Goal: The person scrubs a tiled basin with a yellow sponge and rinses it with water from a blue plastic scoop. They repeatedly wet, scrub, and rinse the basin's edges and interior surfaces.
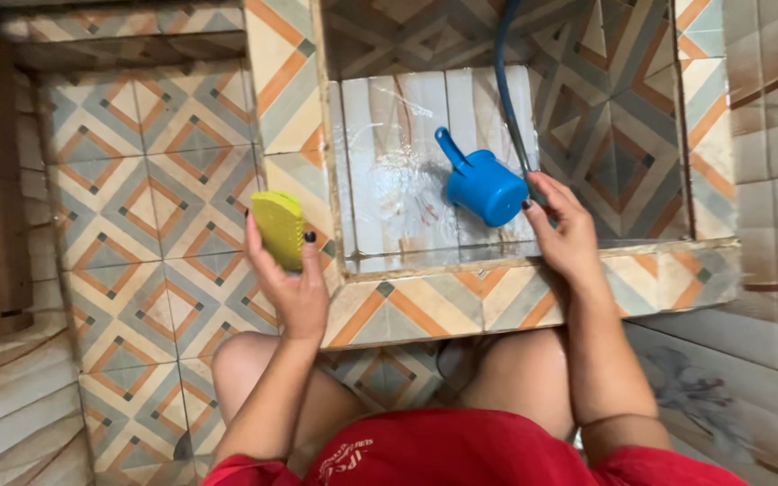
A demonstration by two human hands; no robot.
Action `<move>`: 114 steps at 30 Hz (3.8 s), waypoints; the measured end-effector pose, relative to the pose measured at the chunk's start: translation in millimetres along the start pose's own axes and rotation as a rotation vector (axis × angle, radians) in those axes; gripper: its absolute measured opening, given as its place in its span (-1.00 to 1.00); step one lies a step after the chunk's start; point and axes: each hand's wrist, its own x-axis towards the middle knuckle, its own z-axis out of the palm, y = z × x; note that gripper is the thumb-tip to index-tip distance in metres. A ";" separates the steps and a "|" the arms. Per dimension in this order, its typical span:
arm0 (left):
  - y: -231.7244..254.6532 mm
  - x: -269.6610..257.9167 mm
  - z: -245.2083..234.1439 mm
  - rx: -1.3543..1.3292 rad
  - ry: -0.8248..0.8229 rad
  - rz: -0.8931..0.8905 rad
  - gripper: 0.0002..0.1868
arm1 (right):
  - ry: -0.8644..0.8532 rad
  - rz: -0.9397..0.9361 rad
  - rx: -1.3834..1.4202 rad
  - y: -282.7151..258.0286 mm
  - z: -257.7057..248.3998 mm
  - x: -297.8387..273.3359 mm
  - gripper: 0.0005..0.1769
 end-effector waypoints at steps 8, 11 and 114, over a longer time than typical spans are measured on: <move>-24.7 0.8 4.6 -0.493 -0.165 -0.050 -0.44 | -0.247 -0.020 0.179 -60.3 73.0 -3.3 -0.59; -41.6 -1.7 9.6 -0.461 -0.090 -0.106 -0.46 | -0.508 0.107 0.400 -72.8 120.4 3.8 -0.54; -35.2 198.1 106.3 0.542 -0.112 -0.286 -0.39 | 0.362 -0.123 -0.802 23.4 129.6 367.3 -0.61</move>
